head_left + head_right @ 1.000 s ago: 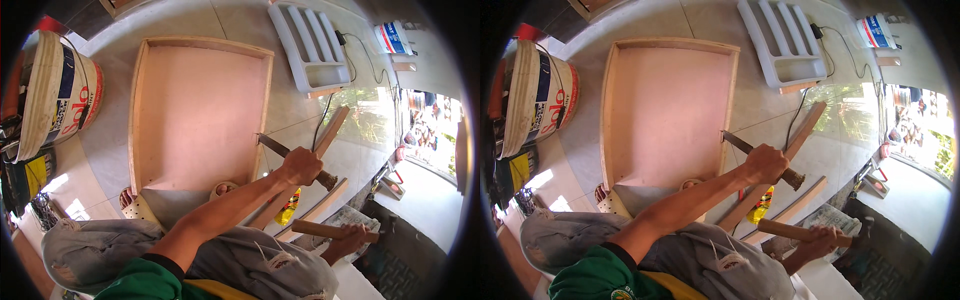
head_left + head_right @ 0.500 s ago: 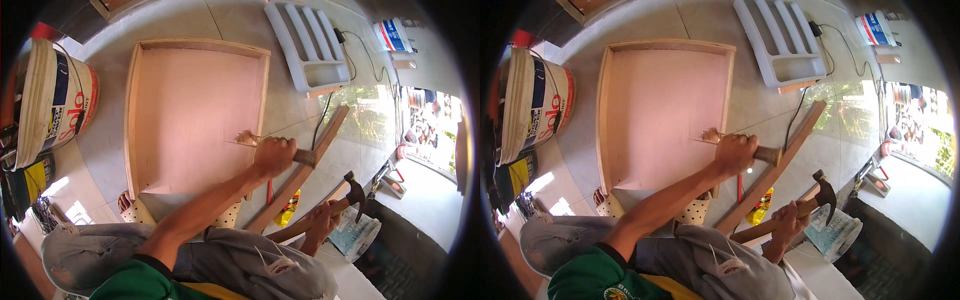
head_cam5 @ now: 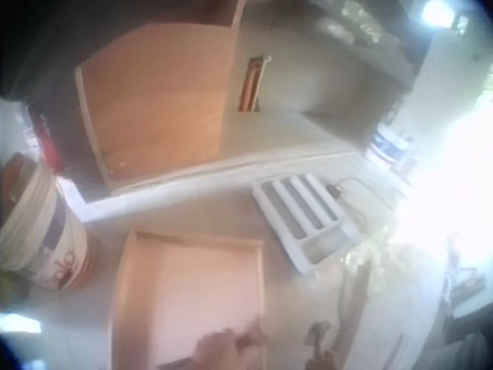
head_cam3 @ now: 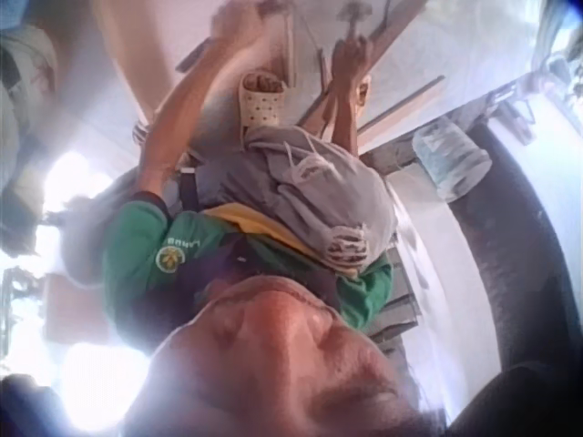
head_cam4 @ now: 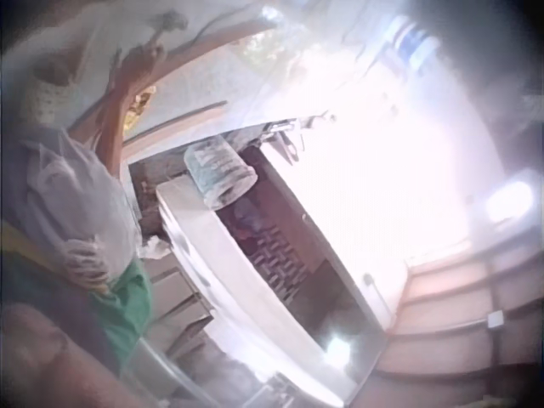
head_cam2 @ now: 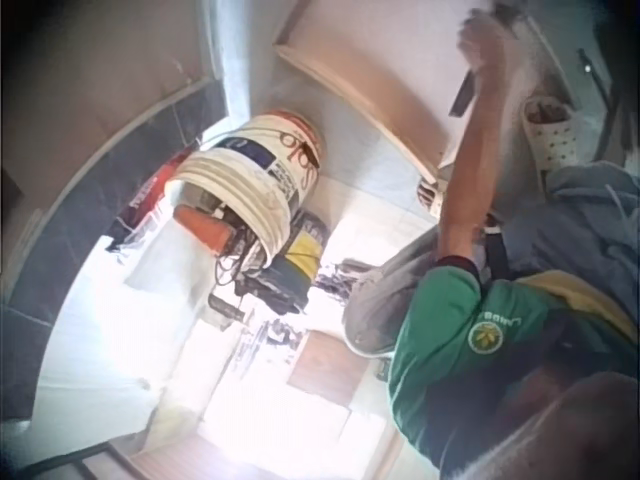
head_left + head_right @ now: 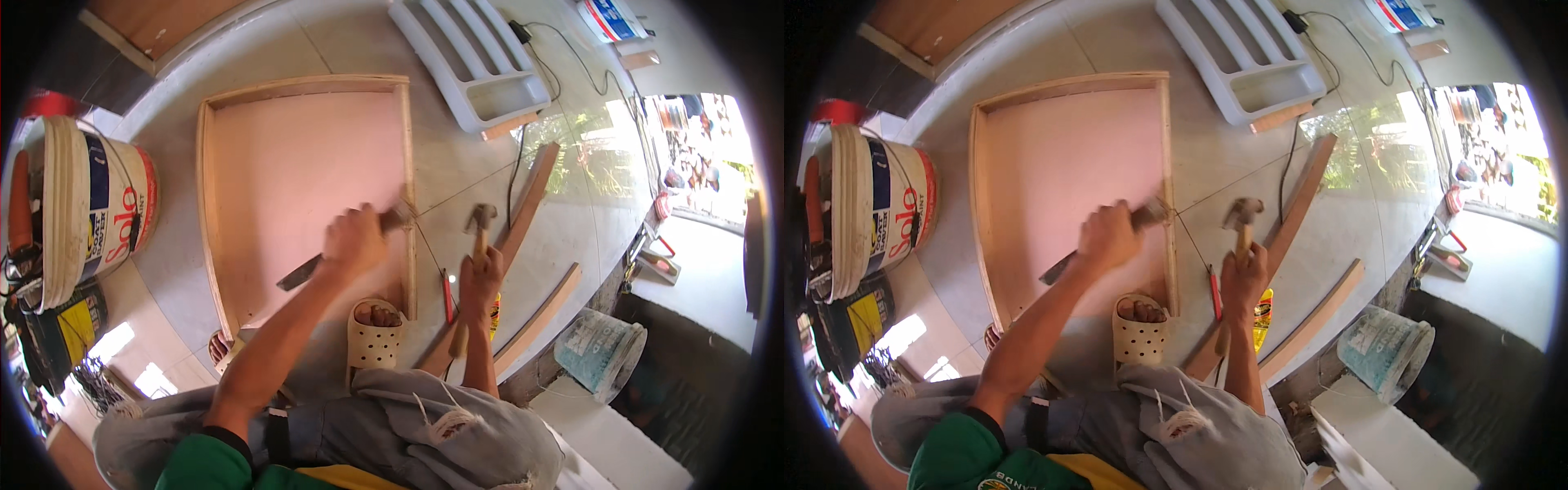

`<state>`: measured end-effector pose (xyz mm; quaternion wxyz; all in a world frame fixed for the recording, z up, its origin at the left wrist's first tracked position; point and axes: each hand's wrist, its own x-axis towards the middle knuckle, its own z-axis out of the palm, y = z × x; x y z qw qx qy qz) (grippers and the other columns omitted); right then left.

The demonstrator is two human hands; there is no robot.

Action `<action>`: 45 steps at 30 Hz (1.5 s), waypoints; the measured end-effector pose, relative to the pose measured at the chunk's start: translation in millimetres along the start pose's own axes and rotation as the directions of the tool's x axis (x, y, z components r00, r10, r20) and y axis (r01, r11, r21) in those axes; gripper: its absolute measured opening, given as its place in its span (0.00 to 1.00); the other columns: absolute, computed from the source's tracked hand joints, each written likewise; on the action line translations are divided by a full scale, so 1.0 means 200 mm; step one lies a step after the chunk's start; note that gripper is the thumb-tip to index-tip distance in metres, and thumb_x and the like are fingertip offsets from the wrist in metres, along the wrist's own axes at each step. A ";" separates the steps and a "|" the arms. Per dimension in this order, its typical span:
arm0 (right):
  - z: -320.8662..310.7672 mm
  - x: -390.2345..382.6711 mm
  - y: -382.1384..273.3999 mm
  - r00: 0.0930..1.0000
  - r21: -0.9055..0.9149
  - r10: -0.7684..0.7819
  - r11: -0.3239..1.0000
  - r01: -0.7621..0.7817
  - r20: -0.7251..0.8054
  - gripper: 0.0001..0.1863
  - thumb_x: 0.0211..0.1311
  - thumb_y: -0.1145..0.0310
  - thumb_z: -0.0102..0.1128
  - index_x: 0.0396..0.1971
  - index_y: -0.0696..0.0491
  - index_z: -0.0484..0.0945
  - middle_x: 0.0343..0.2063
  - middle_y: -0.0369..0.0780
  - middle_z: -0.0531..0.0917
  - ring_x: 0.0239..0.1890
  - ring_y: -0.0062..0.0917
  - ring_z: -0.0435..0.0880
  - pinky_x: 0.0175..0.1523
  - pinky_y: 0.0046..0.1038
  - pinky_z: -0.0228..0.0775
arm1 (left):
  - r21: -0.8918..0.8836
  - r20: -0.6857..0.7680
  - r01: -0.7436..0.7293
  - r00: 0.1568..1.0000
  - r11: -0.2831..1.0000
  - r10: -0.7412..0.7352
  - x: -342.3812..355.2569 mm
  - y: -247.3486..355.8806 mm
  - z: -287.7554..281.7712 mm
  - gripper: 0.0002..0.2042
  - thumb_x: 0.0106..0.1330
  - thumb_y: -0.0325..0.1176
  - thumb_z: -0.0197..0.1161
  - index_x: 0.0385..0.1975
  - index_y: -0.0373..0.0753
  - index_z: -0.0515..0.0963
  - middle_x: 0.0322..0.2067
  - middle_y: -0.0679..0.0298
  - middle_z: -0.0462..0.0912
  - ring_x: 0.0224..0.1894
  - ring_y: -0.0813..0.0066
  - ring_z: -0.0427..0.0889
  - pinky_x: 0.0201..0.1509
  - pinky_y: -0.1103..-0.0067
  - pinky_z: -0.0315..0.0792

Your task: Using a hammer and chisel to carve and shape wooden components for a box or drawer.

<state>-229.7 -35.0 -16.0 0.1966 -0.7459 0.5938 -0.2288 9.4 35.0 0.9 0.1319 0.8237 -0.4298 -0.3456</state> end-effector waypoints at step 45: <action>0.00 -0.18 -0.51 0.955 0.287 -0.241 0.940 0.185 0.173 0.20 0.59 0.71 0.60 0.50 0.62 0.72 0.40 0.45 0.79 0.37 0.31 0.79 0.40 0.27 0.73 | -0.933 -0.054 -0.044 0.998 0.357 -0.017 -0.20 -0.44 -0.52 0.07 0.56 0.30 0.69 0.26 0.33 0.80 0.20 0.61 0.82 0.12 0.84 0.70 0.15 0.84 0.64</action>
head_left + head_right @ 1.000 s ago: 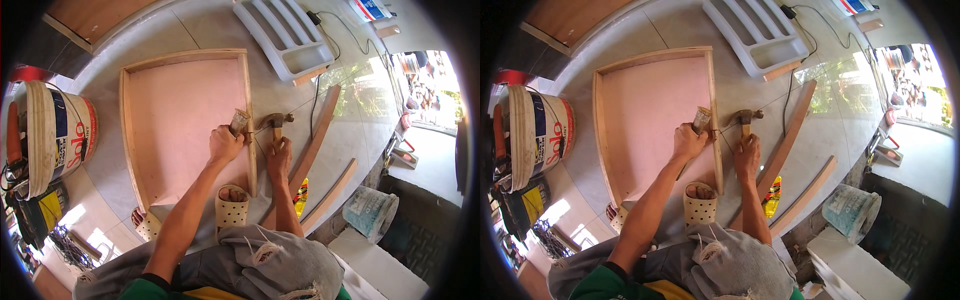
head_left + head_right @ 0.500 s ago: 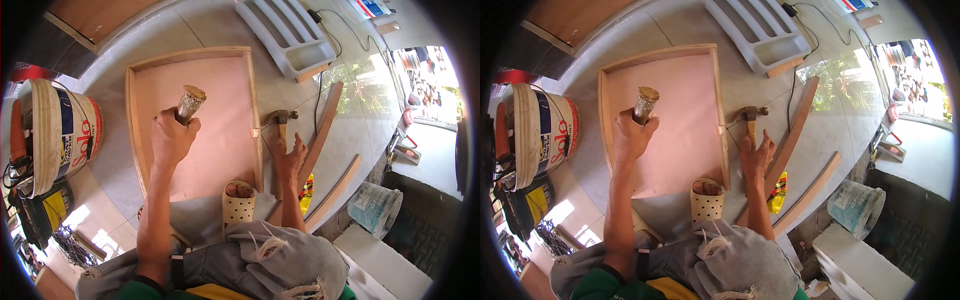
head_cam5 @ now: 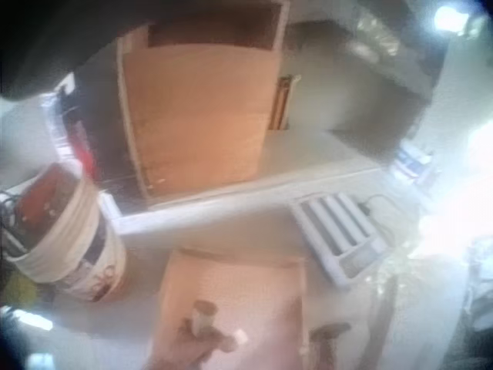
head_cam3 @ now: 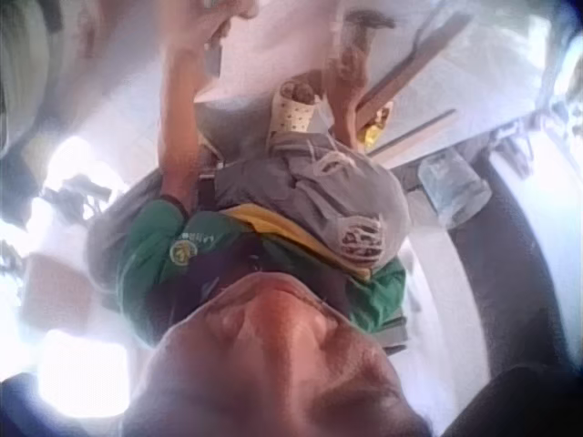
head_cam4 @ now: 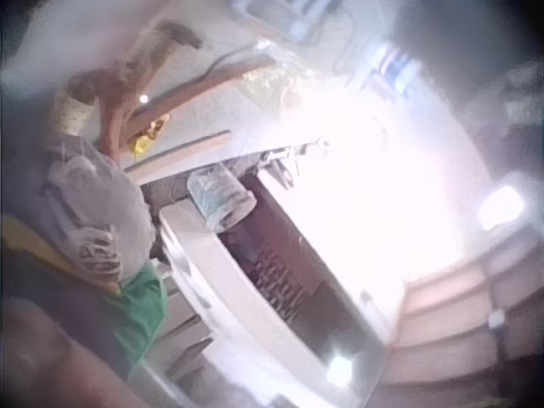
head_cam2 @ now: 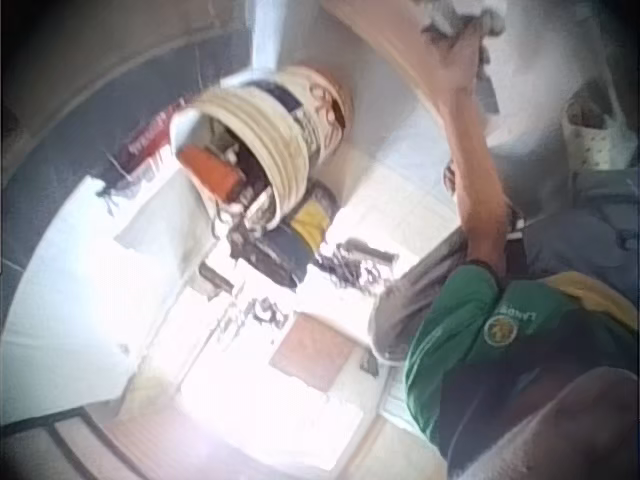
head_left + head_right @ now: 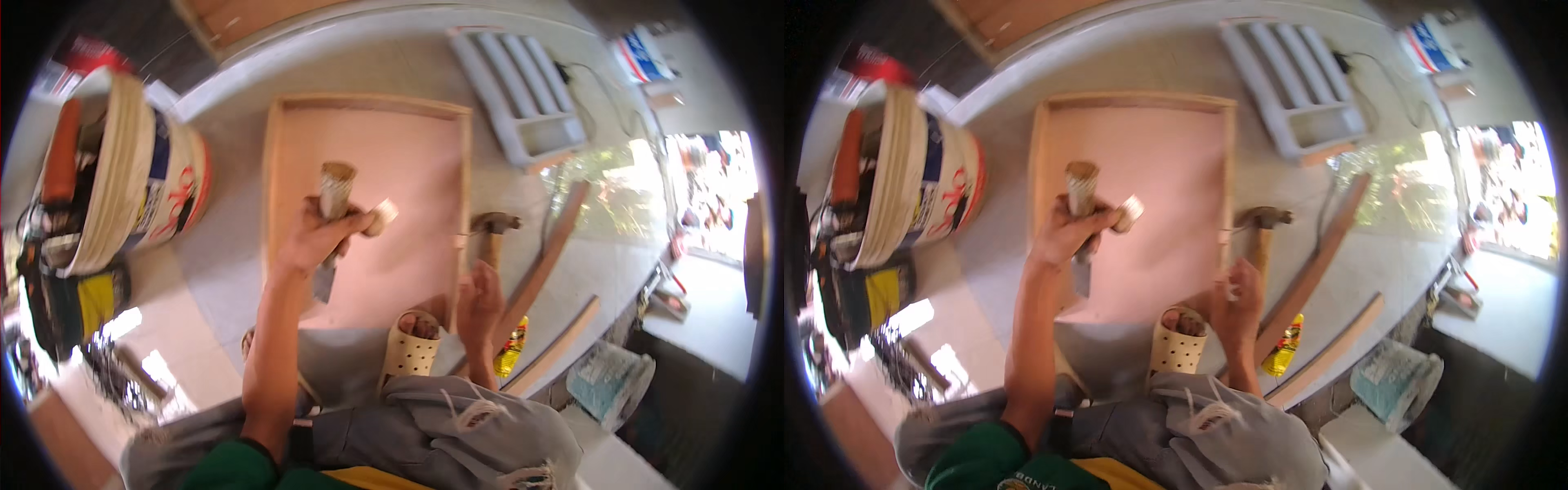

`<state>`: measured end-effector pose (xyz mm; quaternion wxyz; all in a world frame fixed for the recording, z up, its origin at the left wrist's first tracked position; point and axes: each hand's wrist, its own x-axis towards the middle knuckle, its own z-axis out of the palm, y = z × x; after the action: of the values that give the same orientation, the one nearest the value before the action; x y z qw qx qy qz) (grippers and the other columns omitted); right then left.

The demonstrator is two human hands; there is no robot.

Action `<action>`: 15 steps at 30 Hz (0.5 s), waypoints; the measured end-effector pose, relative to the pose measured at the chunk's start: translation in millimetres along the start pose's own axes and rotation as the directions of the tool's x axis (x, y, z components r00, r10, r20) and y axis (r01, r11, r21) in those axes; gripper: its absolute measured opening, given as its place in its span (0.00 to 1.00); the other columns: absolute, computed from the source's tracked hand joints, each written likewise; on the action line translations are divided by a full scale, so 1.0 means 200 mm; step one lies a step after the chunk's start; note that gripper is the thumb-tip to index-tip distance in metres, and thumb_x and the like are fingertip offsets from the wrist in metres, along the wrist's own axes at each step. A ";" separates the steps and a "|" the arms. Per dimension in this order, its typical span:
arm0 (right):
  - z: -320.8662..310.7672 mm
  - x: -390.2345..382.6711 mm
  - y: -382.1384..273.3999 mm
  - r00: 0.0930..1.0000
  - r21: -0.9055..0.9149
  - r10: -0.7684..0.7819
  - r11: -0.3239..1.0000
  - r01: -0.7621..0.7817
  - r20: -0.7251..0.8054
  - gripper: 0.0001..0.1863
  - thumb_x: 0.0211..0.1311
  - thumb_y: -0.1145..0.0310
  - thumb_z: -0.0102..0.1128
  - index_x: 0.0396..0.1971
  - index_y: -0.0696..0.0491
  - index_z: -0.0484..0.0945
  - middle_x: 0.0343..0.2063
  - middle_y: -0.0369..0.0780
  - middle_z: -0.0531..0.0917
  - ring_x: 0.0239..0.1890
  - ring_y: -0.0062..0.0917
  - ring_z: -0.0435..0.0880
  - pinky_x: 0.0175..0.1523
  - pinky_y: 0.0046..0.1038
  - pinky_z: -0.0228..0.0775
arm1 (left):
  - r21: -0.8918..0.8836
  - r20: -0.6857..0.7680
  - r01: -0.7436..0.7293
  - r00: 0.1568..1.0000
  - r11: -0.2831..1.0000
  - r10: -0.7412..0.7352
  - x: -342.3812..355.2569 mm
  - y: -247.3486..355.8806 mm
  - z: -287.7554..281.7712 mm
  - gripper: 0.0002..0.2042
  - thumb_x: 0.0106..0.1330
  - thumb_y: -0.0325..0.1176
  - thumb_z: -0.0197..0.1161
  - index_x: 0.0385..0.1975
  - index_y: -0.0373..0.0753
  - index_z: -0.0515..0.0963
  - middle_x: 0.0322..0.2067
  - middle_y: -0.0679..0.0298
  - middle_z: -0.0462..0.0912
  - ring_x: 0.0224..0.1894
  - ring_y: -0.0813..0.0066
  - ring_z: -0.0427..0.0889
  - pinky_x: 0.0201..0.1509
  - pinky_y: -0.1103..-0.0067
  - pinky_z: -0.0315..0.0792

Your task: Using a hammer and chisel to carve and shape wooden components for a box or drawer.

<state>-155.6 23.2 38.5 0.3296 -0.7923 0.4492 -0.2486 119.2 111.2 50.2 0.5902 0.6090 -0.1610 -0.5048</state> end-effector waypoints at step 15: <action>0.10 -0.02 -0.02 0.772 0.461 0.109 0.746 -0.480 0.627 0.09 0.64 0.69 0.55 0.31 0.59 0.78 0.19 0.37 0.78 0.19 0.16 0.74 0.25 0.23 0.66 | 0.476 0.351 0.100 0.889 0.874 -0.294 -0.08 -0.06 0.26 0.15 0.52 0.39 0.73 0.26 0.32 0.80 0.16 0.64 0.79 0.14 0.81 0.73 0.17 0.82 0.67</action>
<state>-141.0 34.8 27.1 0.7154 -0.5974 0.3547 -0.0742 66.3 97.7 57.2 0.3315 0.6206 -0.3286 -0.6301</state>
